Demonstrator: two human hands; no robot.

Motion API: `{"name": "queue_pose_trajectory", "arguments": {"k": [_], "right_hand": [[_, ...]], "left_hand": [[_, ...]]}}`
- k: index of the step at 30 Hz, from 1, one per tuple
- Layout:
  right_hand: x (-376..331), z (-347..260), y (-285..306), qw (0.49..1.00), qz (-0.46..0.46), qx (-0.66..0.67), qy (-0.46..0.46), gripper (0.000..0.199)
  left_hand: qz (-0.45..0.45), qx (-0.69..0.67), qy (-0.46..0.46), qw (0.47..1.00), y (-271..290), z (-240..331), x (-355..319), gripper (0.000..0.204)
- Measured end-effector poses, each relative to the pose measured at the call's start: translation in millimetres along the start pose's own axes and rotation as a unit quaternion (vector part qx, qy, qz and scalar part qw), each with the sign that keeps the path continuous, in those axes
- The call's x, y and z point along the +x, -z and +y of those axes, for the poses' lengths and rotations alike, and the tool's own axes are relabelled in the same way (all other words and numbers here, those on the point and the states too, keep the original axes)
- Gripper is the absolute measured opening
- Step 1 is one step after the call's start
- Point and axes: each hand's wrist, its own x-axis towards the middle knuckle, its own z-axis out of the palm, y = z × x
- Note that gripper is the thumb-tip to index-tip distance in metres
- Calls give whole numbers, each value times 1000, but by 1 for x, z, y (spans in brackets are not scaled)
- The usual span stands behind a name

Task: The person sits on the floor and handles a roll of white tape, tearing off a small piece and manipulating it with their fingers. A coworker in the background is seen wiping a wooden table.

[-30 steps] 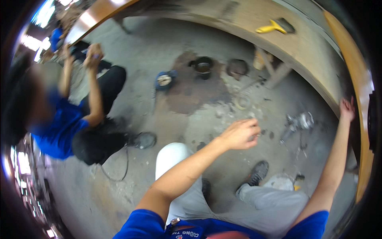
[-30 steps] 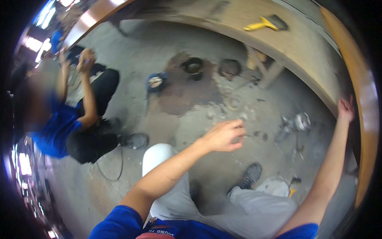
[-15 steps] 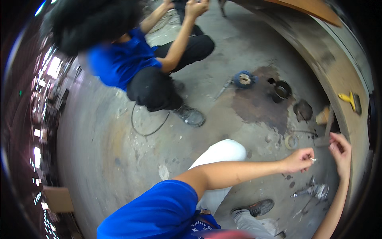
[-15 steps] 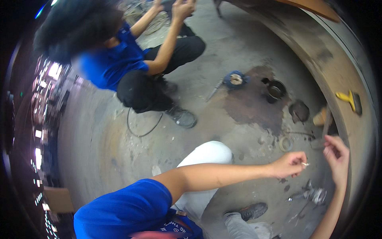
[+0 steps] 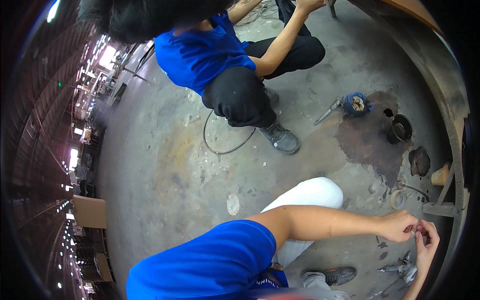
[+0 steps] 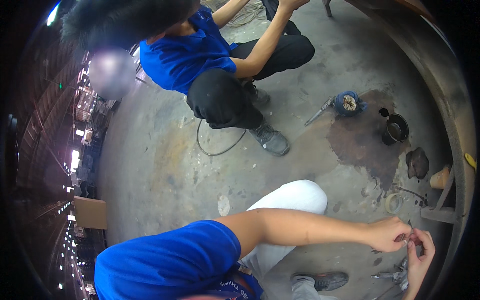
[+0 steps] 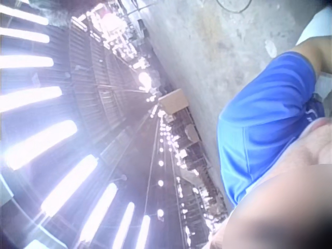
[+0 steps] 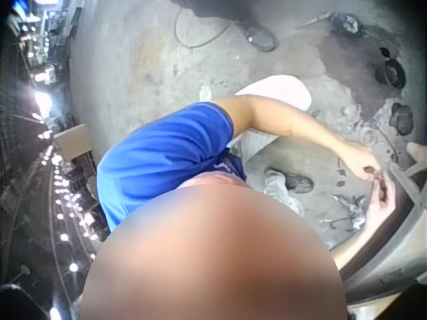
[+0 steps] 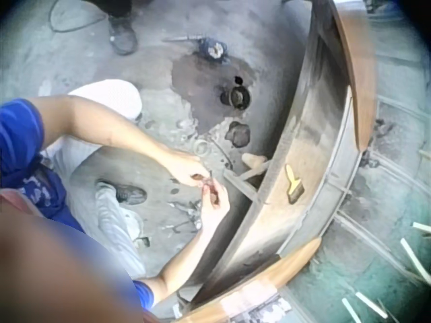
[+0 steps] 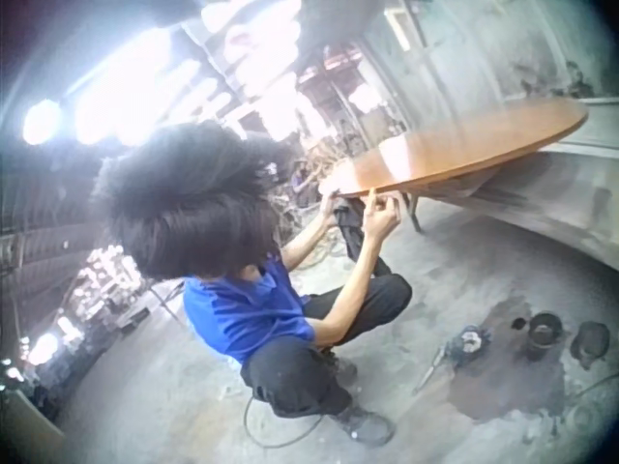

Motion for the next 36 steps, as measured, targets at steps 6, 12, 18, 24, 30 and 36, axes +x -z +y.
{"name": "queue_pose_trajectory", "arguments": {"k": [6, 12, 18, 24, 30, 36], "right_hand": [[-7, -3, 7, 997, 47, 35, -43, 55], [-6, 8, 18, 995, 48, 46, -74, 49], [3, 5, 13, 998, 63, -12, -24, 43], [7, -14, 8, 997, 45, -64, 10, 40], [8, -18, 2, 997, 77, 16, -18, 36], [9, -27, -4, 994, 82, 41, 56, 15]], "left_hand": [[29, -115, 34, 992, -11, 4, 8, 9], [64, -142, 18, 988, -10, 2, 9, 12], [27, -314, 100, 944, -1, 6, 10, 18], [11, -398, 116, 910, 7, 7, 10, 13], [12, -413, 124, 902, 12, 14, 6, 13], [-17, -438, 135, 889, 22, 26, 2, 16]]}}
